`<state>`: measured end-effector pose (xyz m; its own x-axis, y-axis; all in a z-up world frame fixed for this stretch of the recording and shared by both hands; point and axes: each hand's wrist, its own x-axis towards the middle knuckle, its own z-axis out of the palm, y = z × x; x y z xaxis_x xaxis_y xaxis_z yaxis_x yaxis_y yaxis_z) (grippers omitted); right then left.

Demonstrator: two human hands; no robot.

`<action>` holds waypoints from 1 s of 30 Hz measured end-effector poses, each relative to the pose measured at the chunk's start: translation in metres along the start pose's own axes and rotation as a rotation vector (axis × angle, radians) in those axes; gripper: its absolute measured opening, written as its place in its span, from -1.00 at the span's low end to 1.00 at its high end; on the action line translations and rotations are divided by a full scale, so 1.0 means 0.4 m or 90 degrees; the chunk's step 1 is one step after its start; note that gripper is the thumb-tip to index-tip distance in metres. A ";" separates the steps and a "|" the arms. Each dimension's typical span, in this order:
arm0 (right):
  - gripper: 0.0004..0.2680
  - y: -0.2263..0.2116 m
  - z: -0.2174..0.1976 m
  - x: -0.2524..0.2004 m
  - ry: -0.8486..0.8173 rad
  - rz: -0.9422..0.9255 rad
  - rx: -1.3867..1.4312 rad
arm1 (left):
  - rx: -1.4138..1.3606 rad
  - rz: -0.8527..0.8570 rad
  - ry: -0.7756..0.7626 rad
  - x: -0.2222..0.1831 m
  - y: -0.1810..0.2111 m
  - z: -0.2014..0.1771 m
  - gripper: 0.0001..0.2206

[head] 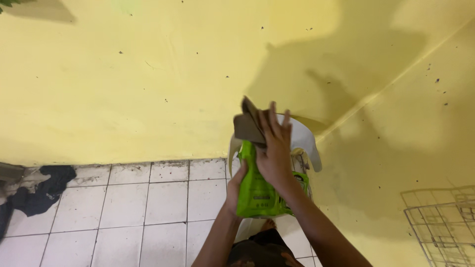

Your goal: The person repeatedly picks up packaged phone cases from a white plastic chair and hangs them on a wall-mounted wire grid display. The person handles multiple cases of different colors and designs, placing them one by one onto hooks on the grid.

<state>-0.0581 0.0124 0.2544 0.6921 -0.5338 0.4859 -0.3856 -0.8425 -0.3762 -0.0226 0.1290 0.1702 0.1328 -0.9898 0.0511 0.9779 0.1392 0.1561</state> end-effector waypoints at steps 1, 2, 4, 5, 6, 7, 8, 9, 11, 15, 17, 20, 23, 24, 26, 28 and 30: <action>-0.40 -0.005 0.010 0.007 -0.034 -0.011 0.002 | 0.037 0.033 0.020 -0.002 0.002 0.008 -0.41; -0.39 -0.011 0.021 0.020 -0.066 -0.022 0.004 | 0.075 0.066 0.039 0.000 0.015 0.013 -0.41; -0.39 -0.034 0.039 0.025 -0.126 -0.050 0.014 | 0.105 0.127 0.071 0.018 0.043 0.011 -0.42; -0.39 -0.046 0.046 0.021 -0.154 -0.067 0.022 | 0.098 0.155 0.084 0.032 0.059 0.001 -0.43; -0.39 -0.058 0.049 0.012 -0.182 -0.084 0.029 | 0.090 0.183 0.097 0.045 0.071 -0.014 -0.45; -0.43 -0.067 0.046 0.002 -0.188 -0.084 0.051 | 0.022 0.213 0.079 0.058 0.082 -0.032 -0.46; -0.47 -0.080 0.044 -0.009 -0.193 -0.086 0.075 | -0.044 0.245 0.061 0.071 0.098 -0.053 -0.47; -0.52 -0.092 0.040 -0.022 -0.198 -0.088 0.098 | -0.110 0.277 0.042 0.078 0.107 -0.074 -0.48; -0.48 -0.108 0.028 -0.050 -0.248 -0.060 0.129 | -0.086 0.293 0.026 0.087 0.120 -0.116 -0.45; -0.51 -0.121 0.011 -0.122 -0.249 -0.062 0.162 | -0.174 0.150 -0.107 0.112 0.139 -0.175 -0.32; -0.47 -0.124 -0.003 -0.151 -0.221 -0.063 0.193 | -0.103 0.182 -0.088 0.104 0.137 -0.181 -0.38; -0.43 -0.121 -0.033 -0.166 -0.230 -0.048 0.217 | -0.026 0.182 0.010 0.118 0.145 -0.159 -0.37; -0.41 -0.098 -0.048 -0.148 -0.235 -0.013 0.201 | 0.008 0.161 0.035 0.134 0.122 -0.130 -0.36; -0.41 -0.082 -0.049 -0.149 -0.236 0.010 0.192 | 0.011 0.149 0.032 0.132 0.094 -0.127 -0.36; -0.46 -0.035 -0.025 -0.121 -0.241 0.020 0.171 | -0.020 0.185 0.066 0.149 0.042 -0.124 -0.42; -0.48 0.008 0.005 -0.102 -0.247 0.040 0.151 | -0.007 0.201 0.087 0.156 0.003 -0.119 -0.45; -0.47 0.052 0.038 -0.090 -0.260 0.065 0.132 | 0.046 0.201 0.093 0.163 -0.023 -0.114 -0.46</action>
<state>-0.0817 0.0150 0.2170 0.8562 -0.5061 0.1042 -0.3628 -0.7324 -0.5762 -0.0157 0.0617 0.1273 0.4538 -0.8905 -0.0322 0.8716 0.4360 0.2242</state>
